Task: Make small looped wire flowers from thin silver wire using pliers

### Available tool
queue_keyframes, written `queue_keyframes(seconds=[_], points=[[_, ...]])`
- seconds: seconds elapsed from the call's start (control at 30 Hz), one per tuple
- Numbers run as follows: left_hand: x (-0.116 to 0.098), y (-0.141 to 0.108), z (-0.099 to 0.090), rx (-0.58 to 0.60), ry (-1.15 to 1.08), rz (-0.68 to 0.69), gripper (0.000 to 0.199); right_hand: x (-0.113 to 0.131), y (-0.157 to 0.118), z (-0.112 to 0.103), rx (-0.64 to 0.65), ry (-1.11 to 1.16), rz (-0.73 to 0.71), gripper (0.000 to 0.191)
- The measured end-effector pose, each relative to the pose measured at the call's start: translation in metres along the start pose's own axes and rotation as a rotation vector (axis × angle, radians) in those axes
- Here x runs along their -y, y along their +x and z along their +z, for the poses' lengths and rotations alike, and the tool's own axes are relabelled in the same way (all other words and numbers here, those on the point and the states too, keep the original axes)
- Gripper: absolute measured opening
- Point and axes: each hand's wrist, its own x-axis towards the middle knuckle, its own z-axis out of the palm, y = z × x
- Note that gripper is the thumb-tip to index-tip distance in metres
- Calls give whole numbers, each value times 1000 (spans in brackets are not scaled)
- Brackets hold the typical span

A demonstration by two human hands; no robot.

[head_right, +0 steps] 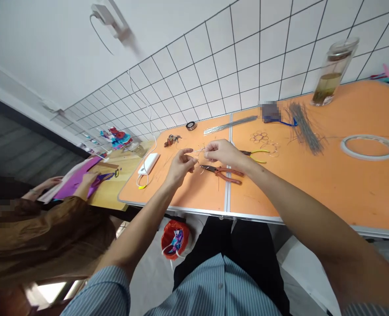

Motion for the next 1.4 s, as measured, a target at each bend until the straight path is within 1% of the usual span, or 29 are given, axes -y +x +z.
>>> queue_keyframes(seconds=[0.07,0.1,0.17,0.2,0.23,0.33,0.37,0.43,0.5,0.6,0.67,0.8,0.93,1.03,1.17,1.3,1.4], points=[[5,10,1,-58,-99,-30,60,-2,3,-9,28,18,-27,24],[7,16,1,-70,-143,-44,57,-2,4,-13,54,29,-26,26],[12,29,3,-33,-239,-91,54,-3,5,-20,111,86,3,30],[14,35,5,22,-306,-134,56,-3,4,-22,130,134,22,33],[16,41,7,102,-413,-193,58,-3,4,-23,137,192,38,35],[18,52,12,383,-643,-311,65,-4,6,-24,105,332,56,40],[18,53,13,459,-673,-332,67,-6,7,-24,81,351,58,40],[18,55,11,539,-673,-356,70,-11,11,-22,21,369,65,41],[17,56,7,545,-615,-341,66,-17,14,-19,-36,378,68,42],[19,60,2,498,-499,-263,54,-26,20,-15,-93,386,64,42],[22,65,0,489,-445,-242,55,-31,22,-14,-123,393,65,41],[26,79,2,508,-397,-244,51,-40,31,-19,-179,394,75,40],[23,96,6,484,-359,-183,49,-47,45,-27,-232,392,68,43],[22,106,8,471,-342,-129,48,-52,54,-30,-249,388,57,42],[30,114,5,443,-332,-74,46,-59,58,-30,-248,370,53,42],[38,115,1,433,-339,-81,46,-63,57,-29,-264,347,51,45],[38,111,1,443,-351,-79,52,-63,55,-27,-284,326,36,46]])
